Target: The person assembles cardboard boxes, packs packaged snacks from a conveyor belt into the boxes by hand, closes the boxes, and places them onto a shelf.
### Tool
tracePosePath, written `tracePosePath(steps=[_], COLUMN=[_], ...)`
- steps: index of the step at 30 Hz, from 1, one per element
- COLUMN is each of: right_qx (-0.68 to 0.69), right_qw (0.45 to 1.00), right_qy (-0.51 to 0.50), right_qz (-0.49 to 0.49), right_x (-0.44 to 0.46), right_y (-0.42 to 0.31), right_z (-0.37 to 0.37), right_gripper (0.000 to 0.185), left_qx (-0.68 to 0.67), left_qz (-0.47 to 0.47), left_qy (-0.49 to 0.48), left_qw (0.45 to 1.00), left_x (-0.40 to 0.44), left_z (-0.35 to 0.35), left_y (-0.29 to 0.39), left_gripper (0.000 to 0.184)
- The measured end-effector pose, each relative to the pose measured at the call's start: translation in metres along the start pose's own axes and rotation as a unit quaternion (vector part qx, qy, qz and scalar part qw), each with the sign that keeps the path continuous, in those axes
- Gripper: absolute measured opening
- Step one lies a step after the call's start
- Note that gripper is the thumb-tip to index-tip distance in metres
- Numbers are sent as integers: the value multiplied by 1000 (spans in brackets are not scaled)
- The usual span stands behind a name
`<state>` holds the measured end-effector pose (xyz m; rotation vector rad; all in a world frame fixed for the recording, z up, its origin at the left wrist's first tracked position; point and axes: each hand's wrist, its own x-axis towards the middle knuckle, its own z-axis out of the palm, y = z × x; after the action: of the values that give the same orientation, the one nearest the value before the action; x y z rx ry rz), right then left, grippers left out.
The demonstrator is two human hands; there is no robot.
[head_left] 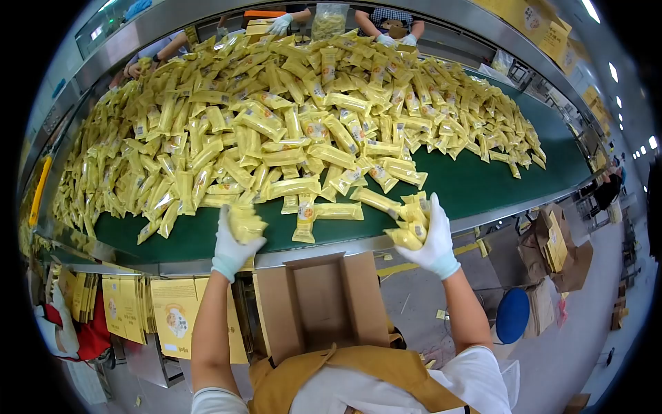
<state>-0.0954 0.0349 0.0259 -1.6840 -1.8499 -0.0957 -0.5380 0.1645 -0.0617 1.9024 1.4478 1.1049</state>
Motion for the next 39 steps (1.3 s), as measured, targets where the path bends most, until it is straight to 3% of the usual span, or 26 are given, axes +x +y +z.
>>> tracePosePath(steps=[1, 3, 4, 5, 7, 8, 10, 12, 14, 16, 19, 20, 23, 24, 27, 28, 32, 35, 36, 39], right_qx=[13, 35, 44, 54, 22, 2, -116, -125, -115, -70, 17, 37, 36, 36, 39, 41, -5, -160, -192, -188], right_qw=[999, 994, 985, 972, 920, 911, 835, 788, 745, 723, 730, 732, 716, 710, 701, 707, 758, 721, 706, 669], right_qy=[23, -49, -84, -117, -327, -316, -439, -520, -587, -621, -621, -622, -658, -669, -687, -683, -635, -664, -673, -700], right_qz=[-31, -93, -145, -197, -216, -264, -312, -303, -295, -294, -285, -275, -230, -218, -185, -179, -153, -113, -112, -164], right_x=[0, 9, 16, 22, 28, 18, 4, -7, -16, -36, -101, -108, -96, -87, -79, -83, -115, -109, -105, -105], right_y=[-13, -47, -67, -86, -131, -145, -175, -194, -197, -185, -149, -147, -153, -158, -164, -162, -160, -186, -193, -196], right_z=[-9, -33, -41, -47, -49, -31, -6, 26, 52, 87, 162, 166, 144, 131, 121, 123, 151, 143, 143, 145], right_gripper=[119, 114, 111, 108, 98, 87, 87, 89, 88, 85, 81, 80, 78, 77, 75, 74, 78, 71, 68, 52], left_qx=[-193, -403, -430, -485, -575, -577, -529, -483, -420, -331, -103, -33, 149, 184, 309, 300, 403, 420, 477, 485], left_qz=[-145, -150, -165, -146, -103, -69, -67, -61, 3, 122, 223, 264, 336, 325, 346, 311, 309, 212, 255, 235], left_qy=[-32, -47, -46, -55, -112, -159, -213, -276, -313, -317, -311, -281, -236, -218, -154, -174, -209, -303, -278, -331], left_qw=[970, 902, 887, 861, 804, 798, 819, 829, 852, 880, 918, 922, 899, 902, 872, 885, 836, 829, 794, 775], left_x=[-3, -13, -24, -33, -45, -49, -55, -57, -59, -60, -62, -64, -73, -80, -102, -104, -101, -96, -102, -106], left_z=[-13, -30, -40, -43, -47, -45, -41, -30, -19, -12, 6, 11, 30, 34, 56, 59, 85, 102, 121, 140], left_y=[12, -14, -10, 32, 80, 99, 126, 147, 160, 168, 160, 165, 156, 154, 139, 144, 133, 140, 115, 97], left_gripper=[101, 79, 74, 71, 71, 72, 95, 122, 130, 118, 136, 120, 101, 85, 78, 72, 61, 61, 59, 58])
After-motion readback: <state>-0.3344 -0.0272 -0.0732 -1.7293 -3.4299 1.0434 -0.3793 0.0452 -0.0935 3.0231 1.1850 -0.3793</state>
